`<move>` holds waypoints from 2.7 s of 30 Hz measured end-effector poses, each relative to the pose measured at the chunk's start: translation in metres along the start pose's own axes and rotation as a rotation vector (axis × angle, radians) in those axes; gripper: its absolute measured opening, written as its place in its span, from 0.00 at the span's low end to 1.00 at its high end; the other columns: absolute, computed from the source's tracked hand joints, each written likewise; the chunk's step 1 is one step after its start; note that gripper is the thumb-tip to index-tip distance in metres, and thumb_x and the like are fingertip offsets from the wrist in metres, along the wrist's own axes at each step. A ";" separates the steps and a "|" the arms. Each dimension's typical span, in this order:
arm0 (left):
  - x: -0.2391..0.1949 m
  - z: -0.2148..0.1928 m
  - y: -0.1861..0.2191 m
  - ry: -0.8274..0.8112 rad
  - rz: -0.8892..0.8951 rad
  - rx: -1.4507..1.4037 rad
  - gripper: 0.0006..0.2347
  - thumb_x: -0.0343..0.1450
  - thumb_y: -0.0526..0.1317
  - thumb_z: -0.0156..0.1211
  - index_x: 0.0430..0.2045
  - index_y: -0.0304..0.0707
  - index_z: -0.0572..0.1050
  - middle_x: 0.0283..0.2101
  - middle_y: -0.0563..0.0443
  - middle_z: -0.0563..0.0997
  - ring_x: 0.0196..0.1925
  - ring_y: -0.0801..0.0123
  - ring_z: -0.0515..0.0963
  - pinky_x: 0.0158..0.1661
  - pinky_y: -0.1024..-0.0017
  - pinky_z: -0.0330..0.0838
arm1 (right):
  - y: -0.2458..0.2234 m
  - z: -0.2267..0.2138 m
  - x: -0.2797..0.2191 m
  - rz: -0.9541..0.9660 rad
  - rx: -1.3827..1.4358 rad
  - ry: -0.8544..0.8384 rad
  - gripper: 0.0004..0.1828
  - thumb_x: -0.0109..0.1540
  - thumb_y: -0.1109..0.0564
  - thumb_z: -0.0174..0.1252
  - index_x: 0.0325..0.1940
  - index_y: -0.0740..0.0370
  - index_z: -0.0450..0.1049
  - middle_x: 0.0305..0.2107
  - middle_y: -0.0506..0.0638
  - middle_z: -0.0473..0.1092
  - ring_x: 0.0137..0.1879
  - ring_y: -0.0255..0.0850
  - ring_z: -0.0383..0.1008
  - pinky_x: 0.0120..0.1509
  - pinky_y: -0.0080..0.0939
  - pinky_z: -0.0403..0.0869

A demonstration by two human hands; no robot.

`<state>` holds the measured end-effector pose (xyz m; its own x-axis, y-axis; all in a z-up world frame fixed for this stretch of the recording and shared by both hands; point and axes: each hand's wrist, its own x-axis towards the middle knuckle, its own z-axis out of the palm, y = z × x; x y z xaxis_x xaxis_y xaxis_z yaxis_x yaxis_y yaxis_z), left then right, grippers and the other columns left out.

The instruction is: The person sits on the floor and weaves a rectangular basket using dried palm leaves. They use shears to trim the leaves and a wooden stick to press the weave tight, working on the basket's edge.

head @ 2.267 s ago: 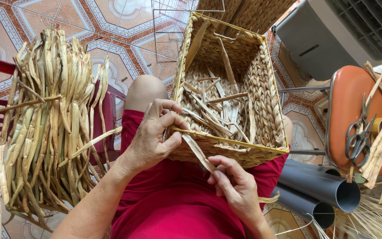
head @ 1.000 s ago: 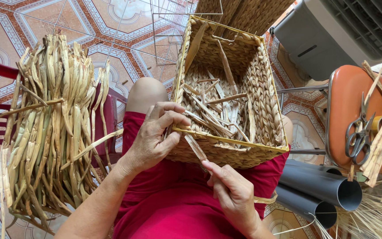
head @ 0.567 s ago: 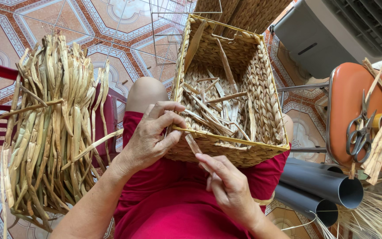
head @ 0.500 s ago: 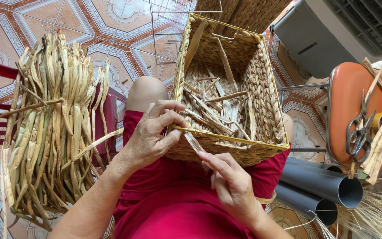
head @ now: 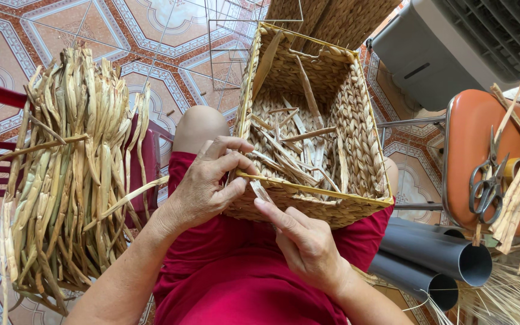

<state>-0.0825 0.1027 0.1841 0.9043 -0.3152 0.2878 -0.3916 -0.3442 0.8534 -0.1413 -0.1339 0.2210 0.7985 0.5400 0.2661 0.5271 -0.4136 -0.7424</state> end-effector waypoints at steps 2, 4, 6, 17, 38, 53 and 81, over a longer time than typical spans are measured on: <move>0.000 -0.001 -0.001 -0.011 -0.004 -0.018 0.07 0.68 0.34 0.60 0.37 0.40 0.80 0.57 0.48 0.74 0.59 0.58 0.72 0.61 0.63 0.68 | 0.001 -0.001 0.003 -0.025 -0.033 0.001 0.34 0.60 0.74 0.54 0.70 0.58 0.68 0.24 0.50 0.61 0.26 0.42 0.66 0.32 0.43 0.69; 0.000 -0.003 -0.002 -0.027 -0.003 -0.019 0.07 0.68 0.34 0.60 0.38 0.39 0.80 0.57 0.48 0.74 0.59 0.58 0.72 0.61 0.62 0.68 | 0.003 0.000 0.006 -0.028 -0.071 -0.006 0.35 0.59 0.73 0.54 0.71 0.59 0.67 0.24 0.50 0.62 0.27 0.43 0.67 0.33 0.45 0.70; 0.000 -0.005 -0.003 -0.051 0.006 -0.002 0.08 0.67 0.35 0.61 0.38 0.39 0.80 0.57 0.47 0.74 0.60 0.57 0.72 0.61 0.62 0.67 | 0.005 0.002 0.009 -0.008 -0.116 -0.020 0.37 0.59 0.72 0.54 0.73 0.59 0.64 0.25 0.51 0.63 0.28 0.45 0.69 0.35 0.47 0.72; 0.031 -0.031 0.005 -0.281 -0.004 0.010 0.07 0.74 0.37 0.54 0.37 0.40 0.81 0.47 0.48 0.77 0.53 0.62 0.79 0.56 0.64 0.72 | 0.004 0.015 0.009 0.107 -0.180 -0.039 0.40 0.58 0.69 0.56 0.76 0.64 0.57 0.44 0.59 0.78 0.37 0.49 0.79 0.41 0.47 0.78; 0.068 -0.041 0.005 -0.424 0.140 0.155 0.04 0.67 0.36 0.65 0.28 0.37 0.76 0.32 0.50 0.80 0.34 0.66 0.82 0.36 0.68 0.77 | 0.001 -0.038 0.045 0.083 -0.218 0.148 0.12 0.63 0.60 0.63 0.52 0.59 0.79 0.38 0.52 0.74 0.44 0.43 0.78 0.46 0.41 0.77; -0.014 -0.008 -0.005 0.124 -0.361 -0.318 0.04 0.73 0.33 0.62 0.39 0.35 0.81 0.37 0.55 0.82 0.35 0.79 0.79 0.36 0.79 0.74 | 0.082 -0.017 0.098 0.588 0.591 -0.369 0.10 0.65 0.55 0.62 0.41 0.66 0.80 0.30 0.41 0.75 0.37 0.26 0.71 0.40 0.29 0.72; -0.027 0.013 -0.026 0.100 -0.392 -0.507 0.04 0.71 0.32 0.65 0.36 0.30 0.81 0.39 0.53 0.80 0.44 0.79 0.78 0.47 0.79 0.74 | 0.067 0.003 0.107 0.637 0.503 -0.434 0.05 0.61 0.60 0.63 0.36 0.65 0.75 0.28 0.44 0.73 0.34 0.28 0.69 0.38 0.31 0.71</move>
<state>-0.0987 0.1089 0.1485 0.9850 -0.1585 -0.0682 0.0772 0.0515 0.9957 -0.0216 -0.1020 0.1979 0.6619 0.5890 -0.4637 -0.2450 -0.4147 -0.8764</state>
